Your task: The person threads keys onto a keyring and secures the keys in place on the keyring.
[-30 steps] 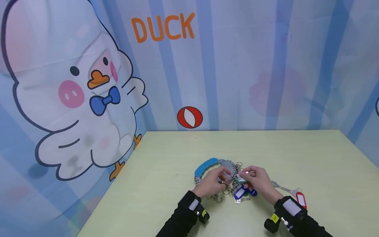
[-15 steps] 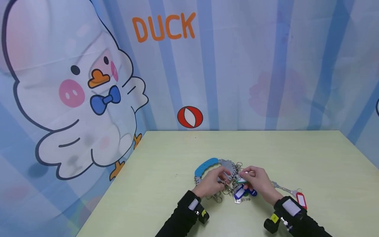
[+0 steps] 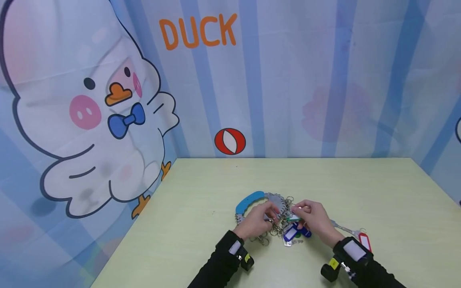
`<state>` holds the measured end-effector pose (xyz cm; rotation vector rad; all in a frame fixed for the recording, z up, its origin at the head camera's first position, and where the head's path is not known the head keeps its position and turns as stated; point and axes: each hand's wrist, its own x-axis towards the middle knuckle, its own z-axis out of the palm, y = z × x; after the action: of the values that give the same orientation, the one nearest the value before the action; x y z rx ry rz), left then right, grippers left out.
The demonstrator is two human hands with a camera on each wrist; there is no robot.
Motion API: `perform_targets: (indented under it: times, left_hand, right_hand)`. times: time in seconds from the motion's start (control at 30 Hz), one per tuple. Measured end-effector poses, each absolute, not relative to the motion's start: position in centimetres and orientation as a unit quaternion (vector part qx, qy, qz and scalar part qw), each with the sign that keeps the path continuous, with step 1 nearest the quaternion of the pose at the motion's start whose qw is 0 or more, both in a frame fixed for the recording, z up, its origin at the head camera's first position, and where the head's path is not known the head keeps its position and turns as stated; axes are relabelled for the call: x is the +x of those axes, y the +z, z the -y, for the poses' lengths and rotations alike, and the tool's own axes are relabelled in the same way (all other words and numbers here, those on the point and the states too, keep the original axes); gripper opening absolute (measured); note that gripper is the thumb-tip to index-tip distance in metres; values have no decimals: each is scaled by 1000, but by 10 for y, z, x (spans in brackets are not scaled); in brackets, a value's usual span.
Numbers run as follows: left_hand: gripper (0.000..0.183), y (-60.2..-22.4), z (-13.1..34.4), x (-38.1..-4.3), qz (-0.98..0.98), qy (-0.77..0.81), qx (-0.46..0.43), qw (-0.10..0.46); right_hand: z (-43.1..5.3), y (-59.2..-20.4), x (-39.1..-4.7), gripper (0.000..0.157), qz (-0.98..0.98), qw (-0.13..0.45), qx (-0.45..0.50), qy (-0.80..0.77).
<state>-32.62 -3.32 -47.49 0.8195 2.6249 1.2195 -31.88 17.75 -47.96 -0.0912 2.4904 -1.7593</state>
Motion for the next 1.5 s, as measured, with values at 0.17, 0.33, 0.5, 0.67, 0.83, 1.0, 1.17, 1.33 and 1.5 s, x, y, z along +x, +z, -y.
perform_targets:
  times: [0.17,0.33,0.5,0.67,0.83,1.0,1.17,1.33,1.5]
  left_hand:
    - [37,-476,33,-327,-873,402,269,63]
    - [37,-477,33,-327,-874,401,266,59]
    - [37,-476,33,-326,-876,401,261,60]
    - [38,-473,33,-326,-877,399,262,56]
    - [41,-474,33,-325,-876,404,255,59]
    - [41,-476,32,-325,-879,403,246,58]
    - [43,-476,33,-325,-880,400,250,55]
    - [44,-475,33,-324,-878,403,254,58]
    - [43,-475,33,-325,-877,405,251,55]
  right_hand:
    - [-177,-479,-319,31,-813,46,-27,-580]
    - [-177,-480,-319,30,-815,46,-35,-577]
    - [-177,-479,-320,30,-814,42,-40,-577]
    - [-178,-477,-320,30,-814,42,-37,-578]
    - [-178,-477,-319,29,-815,47,-35,-576]
    - [-178,-479,-319,29,-814,48,-36,-578]
    - [-179,-481,-320,28,-815,47,-31,-576]
    - [-179,-481,-319,30,-816,47,-37,-574]
    - [-179,-480,-320,29,-814,49,-36,-577]
